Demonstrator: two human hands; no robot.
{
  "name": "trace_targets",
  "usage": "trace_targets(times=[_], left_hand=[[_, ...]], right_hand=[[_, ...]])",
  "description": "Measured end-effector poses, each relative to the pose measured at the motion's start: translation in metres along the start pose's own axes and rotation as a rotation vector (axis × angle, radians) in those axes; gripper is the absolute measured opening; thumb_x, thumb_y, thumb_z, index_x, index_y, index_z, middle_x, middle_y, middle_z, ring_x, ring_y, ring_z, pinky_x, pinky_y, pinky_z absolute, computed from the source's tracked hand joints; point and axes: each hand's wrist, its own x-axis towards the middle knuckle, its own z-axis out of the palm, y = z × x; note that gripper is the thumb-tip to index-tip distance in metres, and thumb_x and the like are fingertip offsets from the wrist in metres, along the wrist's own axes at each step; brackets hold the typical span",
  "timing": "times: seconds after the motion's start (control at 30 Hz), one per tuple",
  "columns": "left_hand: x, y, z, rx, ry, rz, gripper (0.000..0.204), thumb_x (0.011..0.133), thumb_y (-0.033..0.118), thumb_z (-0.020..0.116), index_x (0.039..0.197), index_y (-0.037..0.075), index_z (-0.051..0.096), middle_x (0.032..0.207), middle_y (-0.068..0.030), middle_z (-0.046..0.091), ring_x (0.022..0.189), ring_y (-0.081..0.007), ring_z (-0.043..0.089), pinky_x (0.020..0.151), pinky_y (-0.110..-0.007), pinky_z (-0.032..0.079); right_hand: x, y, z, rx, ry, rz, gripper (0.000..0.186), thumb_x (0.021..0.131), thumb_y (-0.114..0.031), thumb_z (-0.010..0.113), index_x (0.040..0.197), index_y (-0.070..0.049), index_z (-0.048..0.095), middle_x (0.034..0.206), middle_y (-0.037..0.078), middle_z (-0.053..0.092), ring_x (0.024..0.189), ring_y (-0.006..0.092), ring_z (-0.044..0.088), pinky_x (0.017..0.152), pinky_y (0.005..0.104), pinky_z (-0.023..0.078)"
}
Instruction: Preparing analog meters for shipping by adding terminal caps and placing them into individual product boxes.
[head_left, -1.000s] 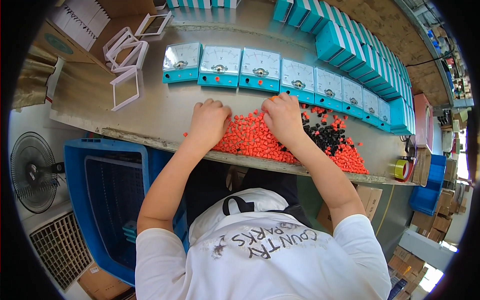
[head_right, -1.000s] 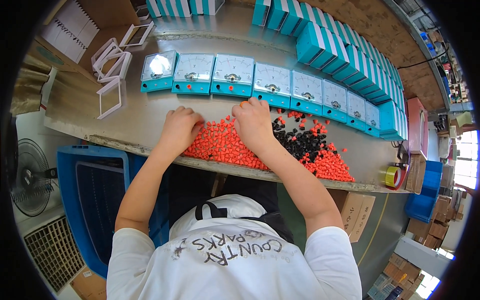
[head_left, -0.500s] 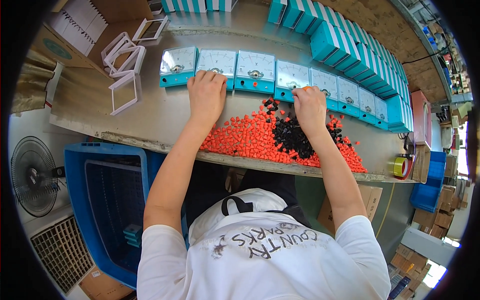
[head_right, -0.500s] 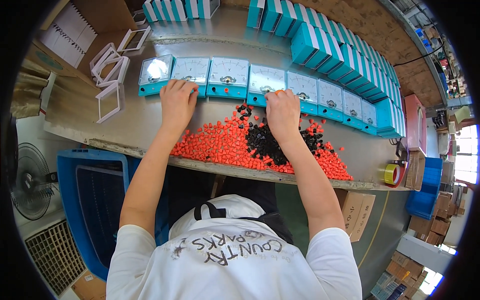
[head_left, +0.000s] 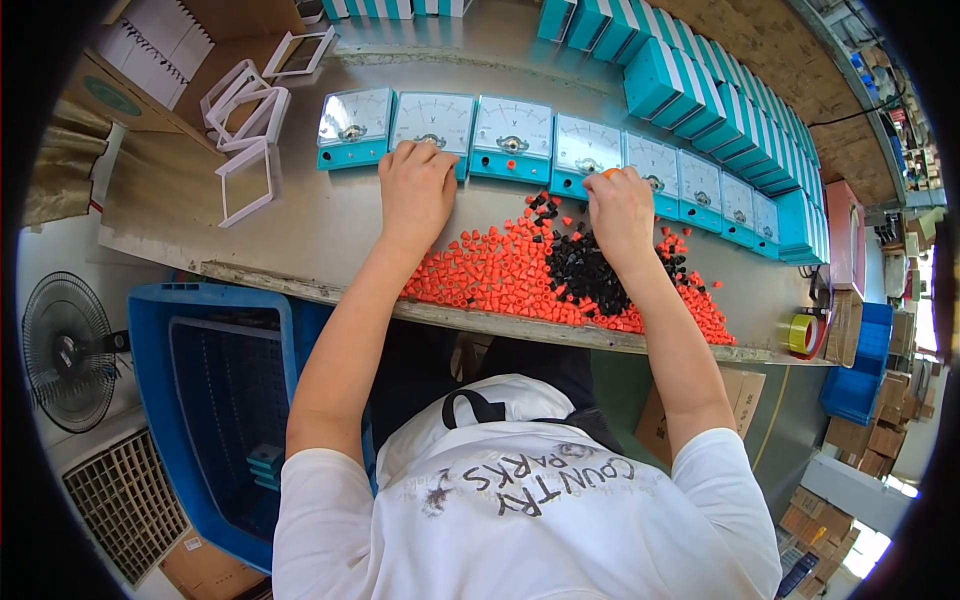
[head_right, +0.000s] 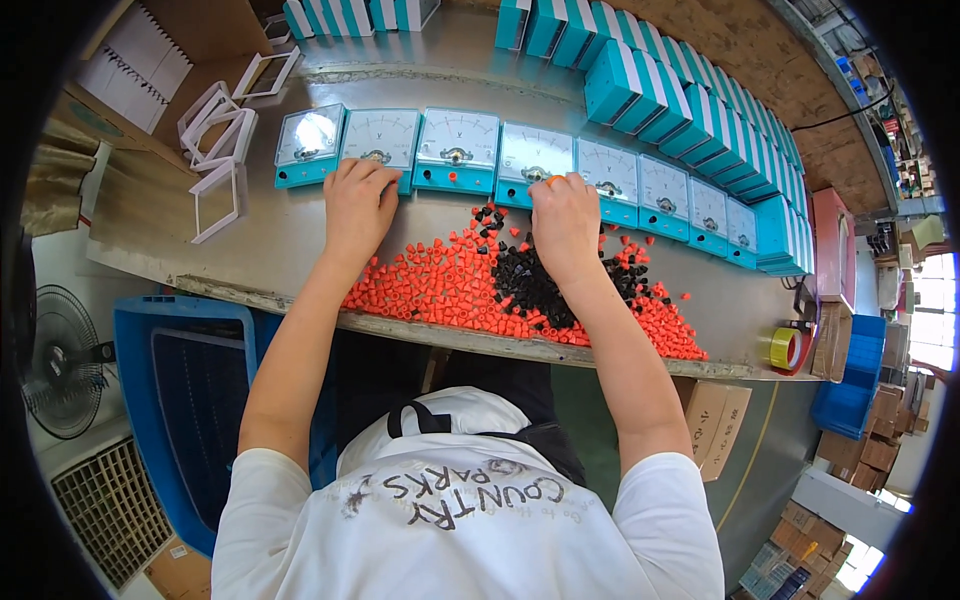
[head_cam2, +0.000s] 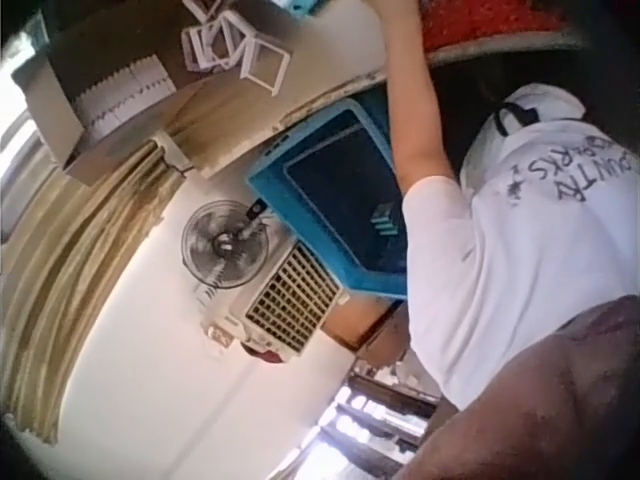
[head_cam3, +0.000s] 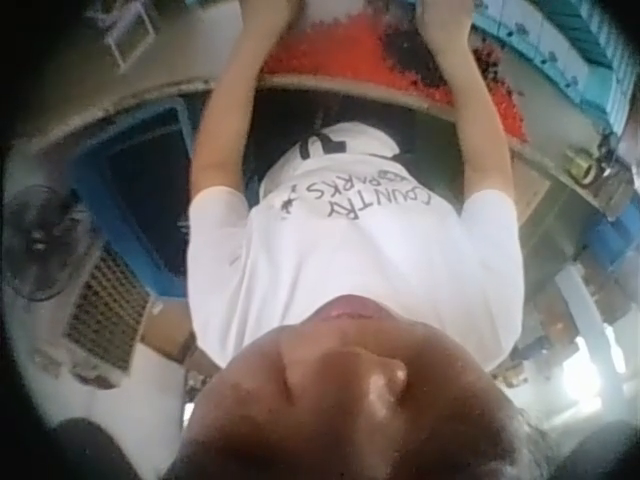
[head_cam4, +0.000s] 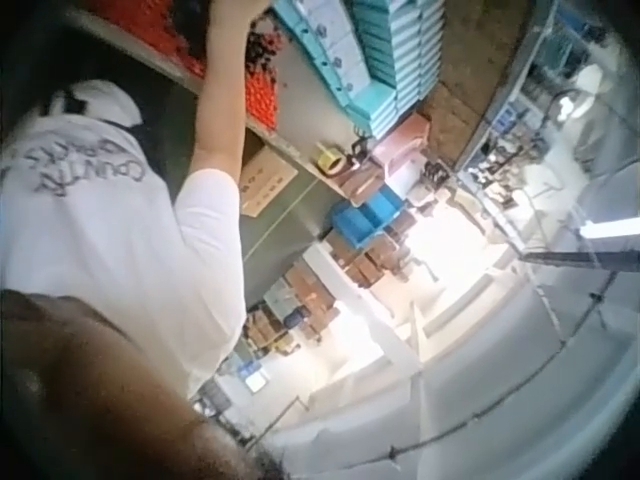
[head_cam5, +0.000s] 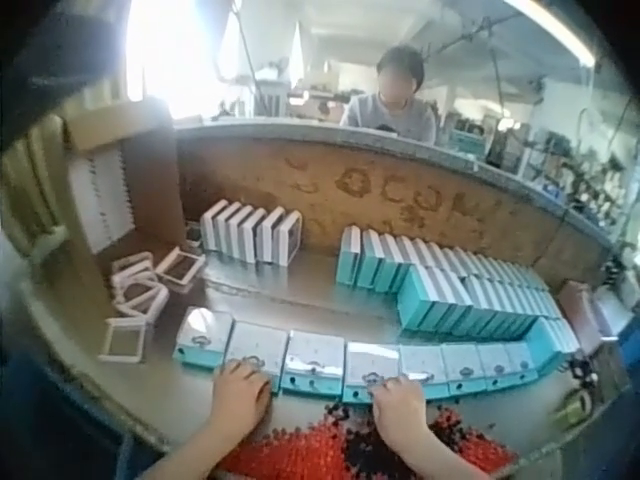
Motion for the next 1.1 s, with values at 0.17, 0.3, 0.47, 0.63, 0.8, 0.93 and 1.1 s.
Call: trace_targets(times=[0.17, 0.3, 0.47, 0.63, 0.8, 0.93, 1.1], left_hand=[[0.002, 0.0, 0.0, -0.02, -0.059, -0.053, 0.016, 0.069, 0.005, 0.062, 0.084, 0.009, 0.066, 0.085, -0.004, 0.059, 0.092, -0.0241, 0.051, 0.08, -0.039, 0.037], [0.003, 0.005, 0.002, -0.069, -0.061, -0.012, 0.021, 0.069, 0.002, 0.06, 0.089, 0.008, 0.066, 0.087, -0.0053, 0.06, 0.093, -0.0258, 0.052, 0.082, -0.041, 0.039], [-0.013, 0.026, -0.018, -0.201, -0.268, 0.03, 0.02, 0.07, 0.002, 0.059, 0.088, 0.006, 0.065, 0.084, -0.0088, 0.061, 0.09, -0.0284, 0.053, 0.079, -0.041, 0.041], [-0.035, 0.017, -0.019, -0.165, -0.491, 0.026, 0.015, 0.072, 0.004, 0.06, 0.087, 0.005, 0.064, 0.079, -0.0114, 0.06, 0.085, -0.0303, 0.055, 0.073, -0.04, 0.044], [-0.035, 0.011, -0.021, -0.237, -0.412, -0.115, 0.011, 0.076, 0.005, 0.06, 0.087, 0.003, 0.063, 0.08, -0.0125, 0.06, 0.081, -0.0317, 0.056, 0.072, -0.039, 0.046], [-0.02, -0.025, -0.03, -0.251, -0.106, -0.184, 0.012, 0.077, 0.006, 0.059, 0.089, 0.004, 0.062, 0.084, -0.0122, 0.062, 0.081, -0.0311, 0.057, 0.073, -0.039, 0.046], [-0.012, -0.088, -0.044, -0.01, 0.119, -0.278, 0.012, 0.076, 0.01, 0.063, 0.087, 0.007, 0.064, 0.087, -0.009, 0.061, 0.086, -0.029, 0.055, 0.075, -0.04, 0.043]], right_hand=[[0.002, 0.0, 0.004, -0.036, -0.032, -0.031, 0.004, 0.074, -0.012, 0.063, 0.076, -0.008, 0.064, 0.075, 0.006, 0.059, 0.08, 0.0234, 0.053, 0.07, 0.0363, 0.039], [0.009, -0.003, -0.003, -0.193, -0.187, 0.081, 0.017, 0.076, -0.024, 0.066, 0.074, -0.008, 0.063, 0.074, 0.006, 0.059, 0.079, 0.0221, 0.054, 0.07, 0.0369, 0.037], [0.004, 0.0, 0.001, -0.192, 0.014, 0.086, 0.023, 0.075, -0.03, 0.067, 0.069, -0.008, 0.063, 0.071, 0.006, 0.06, 0.076, 0.0217, 0.054, 0.069, 0.037, 0.036], [0.008, 0.002, 0.001, -0.175, -0.044, 0.038, 0.02, 0.076, -0.027, 0.066, 0.068, -0.01, 0.062, 0.066, 0.005, 0.058, 0.071, 0.0219, 0.055, 0.067, 0.0367, 0.035], [0.0, -0.016, 0.001, -0.055, -0.079, -0.052, 0.011, 0.076, -0.02, 0.064, 0.069, -0.011, 0.061, 0.067, 0.005, 0.057, 0.072, 0.0214, 0.055, 0.067, 0.0366, 0.036], [-0.015, -0.021, 0.017, -0.044, -0.071, -0.085, 0.007, 0.075, -0.015, 0.062, 0.069, -0.01, 0.06, 0.069, 0.005, 0.057, 0.075, 0.0221, 0.055, 0.068, 0.0366, 0.038], [-0.015, -0.03, 0.014, -0.033, -0.07, -0.056, 0.006, 0.074, -0.013, 0.06, 0.073, -0.007, 0.059, 0.075, 0.008, 0.056, 0.081, 0.025, 0.054, 0.07, 0.0378, 0.038]])
